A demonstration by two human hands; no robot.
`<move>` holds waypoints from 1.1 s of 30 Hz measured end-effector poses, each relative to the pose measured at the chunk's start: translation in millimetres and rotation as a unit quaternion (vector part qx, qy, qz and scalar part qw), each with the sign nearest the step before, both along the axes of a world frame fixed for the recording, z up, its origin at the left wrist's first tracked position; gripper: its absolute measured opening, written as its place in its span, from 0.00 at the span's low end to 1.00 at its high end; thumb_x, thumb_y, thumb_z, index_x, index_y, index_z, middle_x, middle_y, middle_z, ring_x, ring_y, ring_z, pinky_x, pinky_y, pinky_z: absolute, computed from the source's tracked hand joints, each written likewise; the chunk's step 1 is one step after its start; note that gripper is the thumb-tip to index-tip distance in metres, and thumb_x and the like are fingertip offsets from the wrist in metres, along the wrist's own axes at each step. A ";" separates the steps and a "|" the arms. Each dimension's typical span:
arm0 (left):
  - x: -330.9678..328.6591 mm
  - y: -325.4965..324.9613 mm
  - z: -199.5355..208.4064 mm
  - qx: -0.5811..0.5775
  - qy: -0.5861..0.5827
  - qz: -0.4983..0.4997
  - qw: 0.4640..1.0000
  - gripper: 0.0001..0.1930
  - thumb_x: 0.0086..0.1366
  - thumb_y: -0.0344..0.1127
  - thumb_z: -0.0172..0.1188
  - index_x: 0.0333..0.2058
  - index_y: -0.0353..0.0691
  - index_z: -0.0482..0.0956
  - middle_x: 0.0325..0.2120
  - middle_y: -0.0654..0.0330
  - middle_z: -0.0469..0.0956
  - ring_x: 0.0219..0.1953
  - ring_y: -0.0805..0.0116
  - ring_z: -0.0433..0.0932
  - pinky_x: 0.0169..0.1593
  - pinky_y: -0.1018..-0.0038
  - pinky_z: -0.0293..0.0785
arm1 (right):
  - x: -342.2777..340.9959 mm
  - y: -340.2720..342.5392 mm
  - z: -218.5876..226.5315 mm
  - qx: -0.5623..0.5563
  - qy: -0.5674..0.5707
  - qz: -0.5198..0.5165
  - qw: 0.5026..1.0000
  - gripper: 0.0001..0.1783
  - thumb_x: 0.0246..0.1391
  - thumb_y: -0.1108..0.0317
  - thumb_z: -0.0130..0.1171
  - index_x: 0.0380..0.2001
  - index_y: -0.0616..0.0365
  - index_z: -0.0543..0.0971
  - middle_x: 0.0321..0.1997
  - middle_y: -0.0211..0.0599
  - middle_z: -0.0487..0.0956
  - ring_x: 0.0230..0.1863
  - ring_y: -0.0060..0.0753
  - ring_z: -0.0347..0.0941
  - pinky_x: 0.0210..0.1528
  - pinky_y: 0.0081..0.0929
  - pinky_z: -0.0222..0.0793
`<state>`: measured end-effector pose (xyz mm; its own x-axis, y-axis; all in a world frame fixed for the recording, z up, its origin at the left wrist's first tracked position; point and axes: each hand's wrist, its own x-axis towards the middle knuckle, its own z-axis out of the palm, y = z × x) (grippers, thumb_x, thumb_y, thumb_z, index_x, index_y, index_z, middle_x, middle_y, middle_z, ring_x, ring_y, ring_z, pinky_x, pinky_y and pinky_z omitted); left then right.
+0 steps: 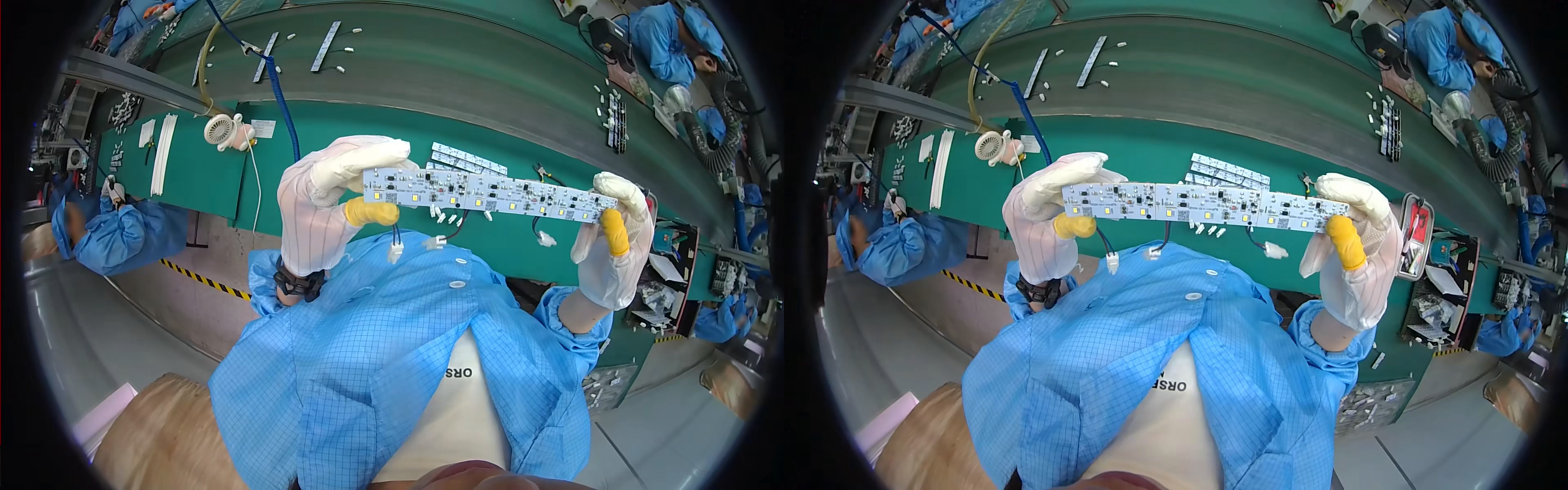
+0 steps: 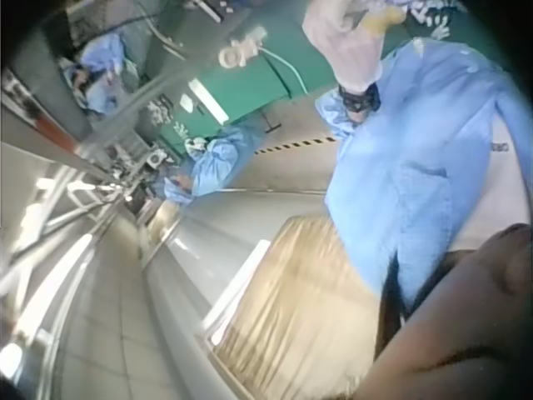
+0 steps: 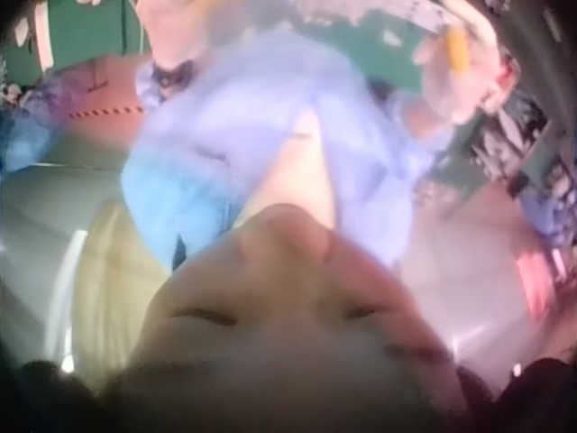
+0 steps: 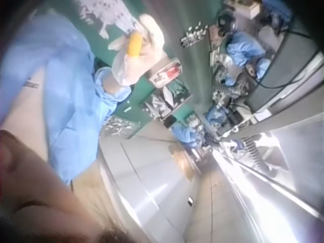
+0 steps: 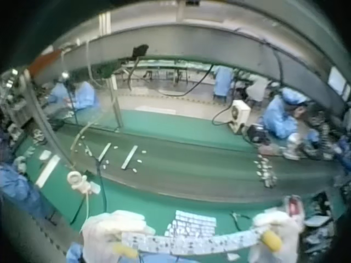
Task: Manual assembly and inspection of printed circuit board strips at a dedicated workstation.
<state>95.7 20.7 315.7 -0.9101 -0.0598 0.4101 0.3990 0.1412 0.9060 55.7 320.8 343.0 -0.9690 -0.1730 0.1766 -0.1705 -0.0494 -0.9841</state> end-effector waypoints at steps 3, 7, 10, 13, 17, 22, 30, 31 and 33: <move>-0.7 3.4 5.0 0.010 -0.016 0.000 1.000 0.25 0.48 0.47 0.65 0.40 0.34 0.78 0.37 0.53 0.78 0.35 0.68 0.79 0.37 0.78 0.75 | 1.7 2.1 -1.1 0.037 0.026 0.003 0.999 0.15 0.50 0.73 0.55 0.42 0.67 0.73 0.41 0.45 0.74 0.31 0.25 0.71 0.36 0.17 0.64; -0.8 -0.9 7.1 -0.012 -0.055 0.026 0.998 0.27 0.52 0.51 0.62 0.42 0.32 0.76 0.36 0.53 0.78 0.35 0.69 0.79 0.38 0.79 0.74 | 1.7 -5.2 4.5 0.003 0.005 0.005 1.000 0.15 0.50 0.71 0.54 0.41 0.67 0.73 0.43 0.45 0.74 0.34 0.25 0.70 0.37 0.17 0.63; -0.5 -3.1 4.5 0.031 -0.044 0.007 0.999 0.26 0.55 0.46 0.62 0.45 0.29 0.73 0.34 0.50 0.79 0.37 0.64 0.78 0.41 0.75 0.74 | 3.3 -13.6 12.9 0.007 -0.011 0.003 1.000 0.17 0.50 0.67 0.55 0.41 0.68 0.73 0.43 0.43 0.74 0.36 0.23 0.69 0.39 0.17 0.62; -3.3 -3.5 -1.3 0.063 0.005 -0.002 0.998 0.24 0.57 0.42 0.62 0.47 0.29 0.72 0.35 0.49 0.79 0.38 0.64 0.78 0.43 0.74 0.74 | 4.1 -14.1 12.7 0.019 -0.011 -0.010 1.000 0.20 0.49 0.65 0.57 0.42 0.69 0.73 0.43 0.41 0.75 0.38 0.23 0.70 0.41 0.17 0.62; -4.5 -6.6 4.1 0.024 -0.029 0.033 0.999 0.23 0.58 0.39 0.61 0.47 0.28 0.72 0.35 0.49 0.79 0.37 0.67 0.78 0.43 0.74 0.75 | 2.4 -13.8 11.8 0.019 -0.032 0.021 0.999 0.22 0.48 0.65 0.60 0.44 0.68 0.71 0.44 0.42 0.75 0.40 0.25 0.72 0.44 0.19 0.64; -3.4 -13.2 -4.4 0.032 -0.036 0.039 0.998 0.26 0.56 0.46 0.61 0.46 0.28 0.72 0.39 0.44 0.76 0.39 0.62 0.78 0.47 0.69 0.71 | 3.5 -19.8 11.2 0.000 -0.003 0.028 1.000 0.19 0.50 0.68 0.60 0.44 0.68 0.72 0.31 0.39 0.78 0.16 0.18 0.68 0.17 0.13 0.60; -4.5 -17.8 -11.8 0.022 -0.022 0.059 0.998 0.25 0.57 0.42 0.61 0.47 0.28 0.72 0.41 0.48 0.77 0.41 0.69 0.77 0.46 0.76 0.72 | 4.0 -14.8 10.7 -0.019 -0.038 0.052 0.998 0.19 0.49 0.70 0.61 0.43 0.68 0.72 0.31 0.41 0.78 0.18 0.20 0.72 0.18 0.13 0.64; -4.2 -17.9 -11.7 0.012 -0.037 0.064 0.997 0.26 0.57 0.44 0.61 0.47 0.28 0.72 0.41 0.48 0.77 0.42 0.69 0.77 0.47 0.76 0.72 | 4.1 -15.3 12.1 -0.019 -0.039 0.050 0.998 0.19 0.49 0.70 0.61 0.43 0.68 0.72 0.31 0.41 0.78 0.18 0.20 0.72 0.18 0.13 0.64; -6.3 -16.5 -8.8 -0.008 -0.043 0.077 0.996 0.27 0.58 0.47 0.58 0.47 0.29 0.72 0.41 0.48 0.77 0.42 0.69 0.77 0.47 0.76 0.71 | 3.5 -19.4 15.5 0.012 -0.021 0.056 0.998 0.24 0.51 0.61 0.60 0.44 0.71 0.71 0.37 0.46 0.77 0.18 0.22 0.72 0.16 0.13 0.63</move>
